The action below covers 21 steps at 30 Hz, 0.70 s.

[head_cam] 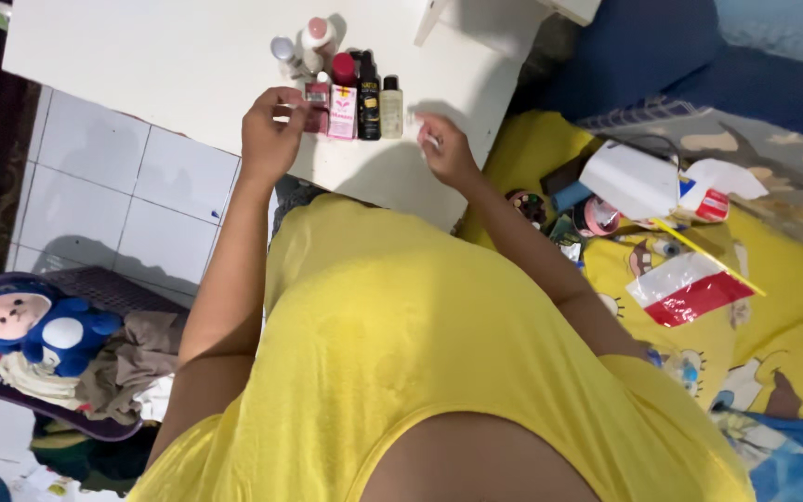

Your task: The person wipes a white shelf surface with a tissue, then removes several small bottles and boxes from the shelf, wipes the shelf again, and places the items back. The person also handles a small round container and continues wiping the shelf surface.

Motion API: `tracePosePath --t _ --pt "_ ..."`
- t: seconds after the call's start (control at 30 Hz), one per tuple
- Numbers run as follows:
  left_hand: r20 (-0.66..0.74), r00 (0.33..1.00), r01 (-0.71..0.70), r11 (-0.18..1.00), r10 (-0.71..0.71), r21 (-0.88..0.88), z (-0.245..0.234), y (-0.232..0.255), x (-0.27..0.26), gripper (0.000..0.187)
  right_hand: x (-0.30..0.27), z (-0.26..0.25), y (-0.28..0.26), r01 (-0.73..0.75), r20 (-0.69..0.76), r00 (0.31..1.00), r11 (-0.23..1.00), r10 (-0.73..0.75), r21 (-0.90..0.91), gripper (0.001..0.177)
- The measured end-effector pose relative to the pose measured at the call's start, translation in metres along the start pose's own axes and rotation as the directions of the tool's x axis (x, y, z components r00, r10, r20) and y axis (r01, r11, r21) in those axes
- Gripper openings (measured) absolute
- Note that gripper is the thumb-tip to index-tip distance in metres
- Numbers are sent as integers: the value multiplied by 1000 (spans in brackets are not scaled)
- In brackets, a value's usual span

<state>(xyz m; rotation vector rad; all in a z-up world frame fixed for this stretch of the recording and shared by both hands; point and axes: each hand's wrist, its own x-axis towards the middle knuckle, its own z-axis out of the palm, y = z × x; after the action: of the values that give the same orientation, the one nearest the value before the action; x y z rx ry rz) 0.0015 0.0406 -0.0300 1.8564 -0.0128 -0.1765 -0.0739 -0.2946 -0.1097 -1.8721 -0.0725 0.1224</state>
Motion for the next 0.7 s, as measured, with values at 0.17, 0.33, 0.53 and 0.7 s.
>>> tracePosePath --t 0.17,0.33,0.53,0.7 --pt "30 995 83 977 -91 197 3 -23 -7 53 51 21 48 -140 -330 939 986 102 -94 38" --pt "189 979 -121 962 75 246 -1 -17 3 86 31 30 71 -494 -411 846 788 339 -367 19" --pt "383 881 -438 788 280 432 -6 -12 20 91 -39 36 34 -361 -390 895 866 218 -345 32" --pt "485 819 -549 666 308 505 -2 -18 37 87 -57 18 2 -436 -615 767 852 182 -291 30"
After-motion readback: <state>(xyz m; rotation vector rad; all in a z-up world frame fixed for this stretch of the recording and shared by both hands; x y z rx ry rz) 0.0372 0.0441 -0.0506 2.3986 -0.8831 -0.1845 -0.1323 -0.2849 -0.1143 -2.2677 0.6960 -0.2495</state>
